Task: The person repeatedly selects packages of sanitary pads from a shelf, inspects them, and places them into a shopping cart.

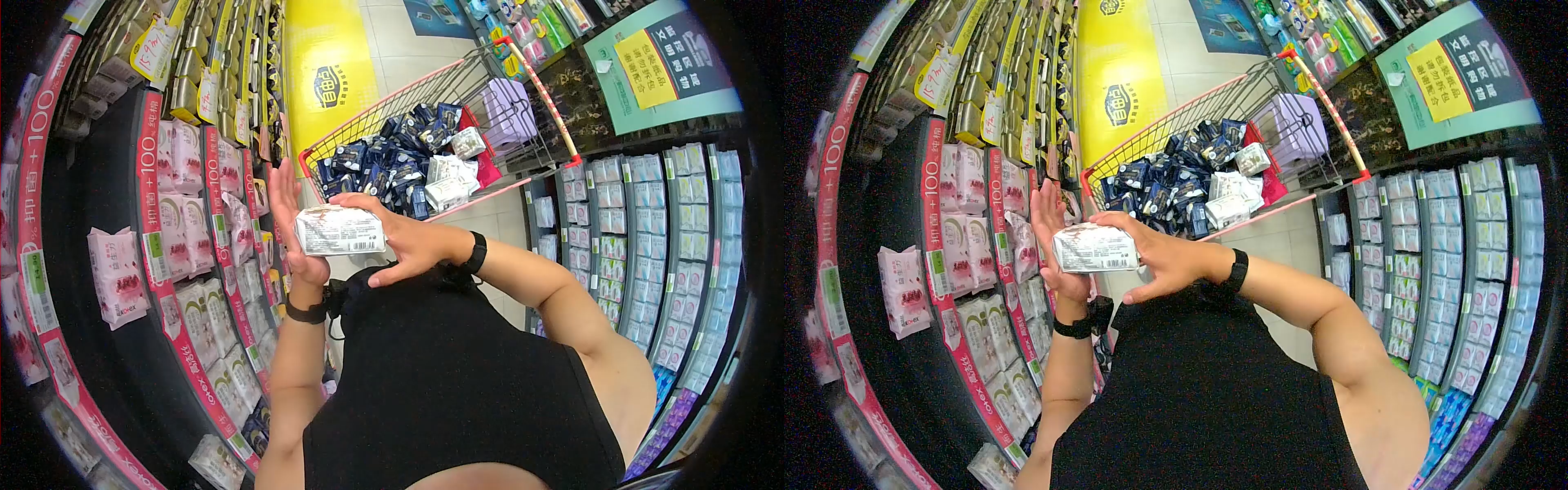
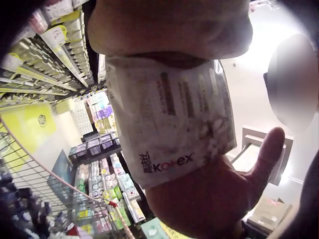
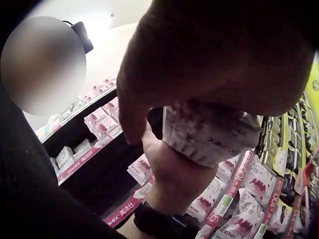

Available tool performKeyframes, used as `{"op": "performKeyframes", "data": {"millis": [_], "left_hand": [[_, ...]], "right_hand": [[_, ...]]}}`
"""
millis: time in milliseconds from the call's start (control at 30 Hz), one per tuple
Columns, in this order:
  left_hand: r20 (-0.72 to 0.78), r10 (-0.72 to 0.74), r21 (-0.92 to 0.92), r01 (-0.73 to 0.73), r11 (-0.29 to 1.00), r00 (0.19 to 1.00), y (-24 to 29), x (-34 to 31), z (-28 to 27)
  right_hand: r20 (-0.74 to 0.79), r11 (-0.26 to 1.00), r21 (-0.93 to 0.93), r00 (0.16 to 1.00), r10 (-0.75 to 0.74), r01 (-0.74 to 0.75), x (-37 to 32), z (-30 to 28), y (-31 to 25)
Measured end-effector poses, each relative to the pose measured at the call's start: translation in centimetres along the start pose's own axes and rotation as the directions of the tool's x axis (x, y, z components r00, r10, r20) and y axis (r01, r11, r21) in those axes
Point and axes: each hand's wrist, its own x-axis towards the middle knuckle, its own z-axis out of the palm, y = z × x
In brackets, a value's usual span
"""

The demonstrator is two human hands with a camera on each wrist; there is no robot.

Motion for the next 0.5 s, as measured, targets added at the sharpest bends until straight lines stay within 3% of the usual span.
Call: {"op": "performKeyframes", "data": {"millis": [167, 300, 433, 500], "left_hand": [[0.058, -0.027, 0.008, 0.027, 1.0, 0.998, -1.1, -0.9, 1.0], [0.146, -0.017, -0.002, 0.017, 1.0, 0.989, -0.8, -1.4, 4.0], [0.224, -0.143, 0.062, 0.132, 0.989, 0.964, -1.9, -0.6, 6.0], [0.224, -0.164, 0.005, 0.167, 0.986, 0.961, -2.1, -0.7, 8.0]], "right_hand": [[0.026, 0.981, -0.188, 0.998, -0.05, 0.054, -1.6, -0.6, 1.8], [0.024, 0.977, -0.205, 0.998, -0.051, 0.054, -4.0, -1.8, 2.3], [0.029, 0.975, -0.221, 0.999, -0.019, 0.025, -6.5, -4.8, 3.5], [0.049, 0.978, -0.208, 0.998, 0.036, -0.025, -8.1, -6.9, 4.1]]}}
